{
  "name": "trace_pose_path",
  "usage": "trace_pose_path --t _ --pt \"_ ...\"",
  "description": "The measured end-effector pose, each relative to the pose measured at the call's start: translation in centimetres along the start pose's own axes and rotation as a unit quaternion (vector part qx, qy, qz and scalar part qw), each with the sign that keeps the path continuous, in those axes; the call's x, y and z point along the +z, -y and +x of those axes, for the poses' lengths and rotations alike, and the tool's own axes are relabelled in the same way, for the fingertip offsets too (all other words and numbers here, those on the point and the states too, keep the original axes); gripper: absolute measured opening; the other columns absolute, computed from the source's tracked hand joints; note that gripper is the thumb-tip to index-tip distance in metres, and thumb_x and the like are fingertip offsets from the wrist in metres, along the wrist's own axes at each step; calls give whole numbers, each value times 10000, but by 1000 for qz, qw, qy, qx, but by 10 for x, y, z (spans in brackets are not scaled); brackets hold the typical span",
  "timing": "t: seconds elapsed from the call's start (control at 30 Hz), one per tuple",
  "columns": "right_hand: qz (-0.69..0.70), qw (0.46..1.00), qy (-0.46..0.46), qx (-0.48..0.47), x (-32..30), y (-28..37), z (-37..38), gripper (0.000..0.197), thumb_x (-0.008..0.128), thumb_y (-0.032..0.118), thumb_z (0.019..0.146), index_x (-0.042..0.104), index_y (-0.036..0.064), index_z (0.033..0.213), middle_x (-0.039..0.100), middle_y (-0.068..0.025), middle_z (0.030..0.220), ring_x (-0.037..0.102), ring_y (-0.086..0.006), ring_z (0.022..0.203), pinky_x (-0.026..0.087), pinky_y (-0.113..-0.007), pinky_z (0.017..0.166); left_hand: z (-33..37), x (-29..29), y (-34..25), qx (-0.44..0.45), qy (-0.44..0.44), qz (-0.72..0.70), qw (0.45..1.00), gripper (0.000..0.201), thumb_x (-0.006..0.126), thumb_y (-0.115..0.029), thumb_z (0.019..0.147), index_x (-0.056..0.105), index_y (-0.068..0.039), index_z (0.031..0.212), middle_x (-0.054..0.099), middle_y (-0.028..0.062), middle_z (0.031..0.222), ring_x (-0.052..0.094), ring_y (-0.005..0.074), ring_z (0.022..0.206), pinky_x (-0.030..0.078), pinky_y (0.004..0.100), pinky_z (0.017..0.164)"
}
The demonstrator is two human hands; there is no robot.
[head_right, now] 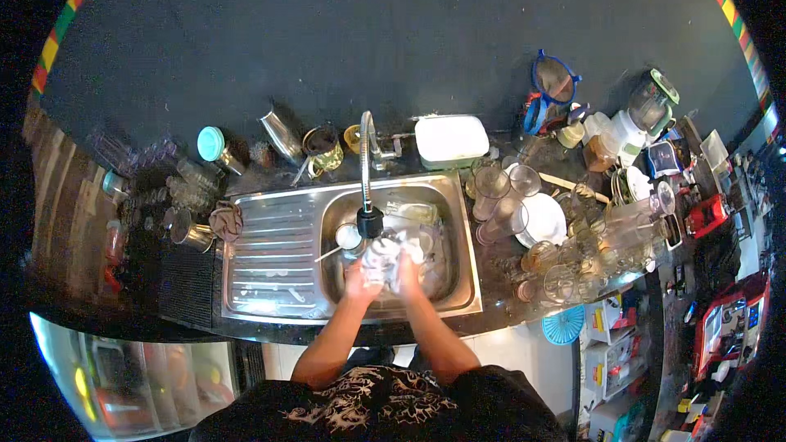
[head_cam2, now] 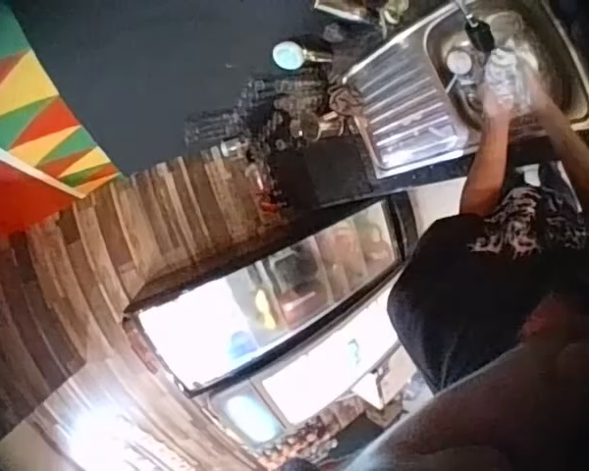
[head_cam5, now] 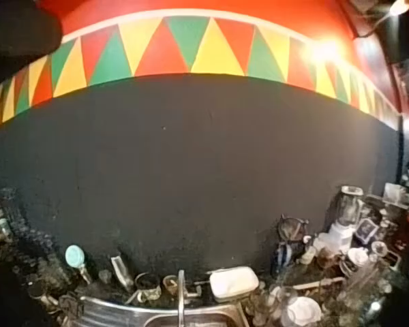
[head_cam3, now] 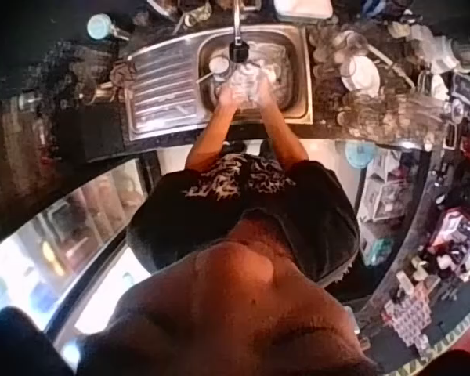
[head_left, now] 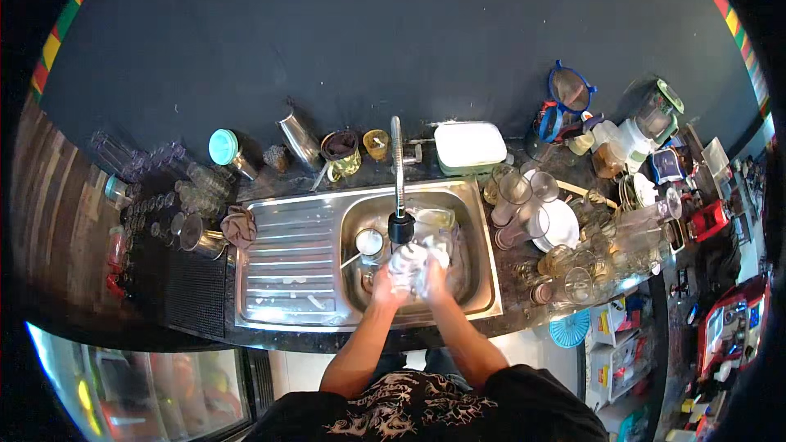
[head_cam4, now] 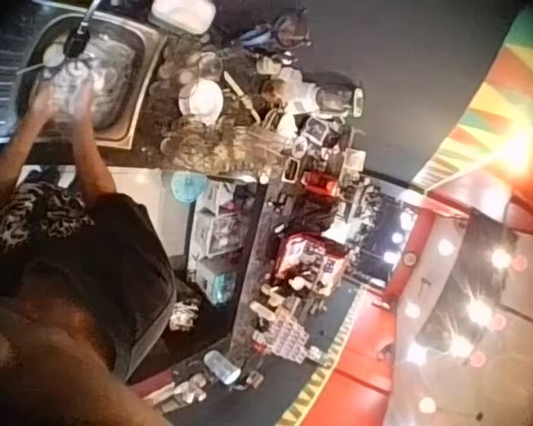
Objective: Washing and rinsing glasses in a bar sink.
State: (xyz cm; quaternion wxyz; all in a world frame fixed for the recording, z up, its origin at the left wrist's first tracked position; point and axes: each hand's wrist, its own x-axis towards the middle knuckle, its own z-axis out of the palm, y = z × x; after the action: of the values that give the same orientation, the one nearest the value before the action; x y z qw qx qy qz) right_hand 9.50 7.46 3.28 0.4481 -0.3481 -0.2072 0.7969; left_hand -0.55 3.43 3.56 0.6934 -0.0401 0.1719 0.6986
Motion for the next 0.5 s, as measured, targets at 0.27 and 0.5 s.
trace_pose_path --t 0.27,0.5 --pt "-481 800 41 -356 52 45 -6 235 675 188 674 645 88 884 633 -117 892 611 -319 770 499 -369 667 3 -18 1 103 -150 179 967 288 472 -262 933 579 -47 1092 647 83 970 633 200 841 531 359 726" --pt "-581 718 258 -285 12 50 4 178 620 204 737 659 92 870 650 -90 843 639 -249 799 516 -352 667 1 -25 16 252 -198 257 912 152 532 -124 873 613 -1 911 637 90 857 611 186 741 478 349 653"
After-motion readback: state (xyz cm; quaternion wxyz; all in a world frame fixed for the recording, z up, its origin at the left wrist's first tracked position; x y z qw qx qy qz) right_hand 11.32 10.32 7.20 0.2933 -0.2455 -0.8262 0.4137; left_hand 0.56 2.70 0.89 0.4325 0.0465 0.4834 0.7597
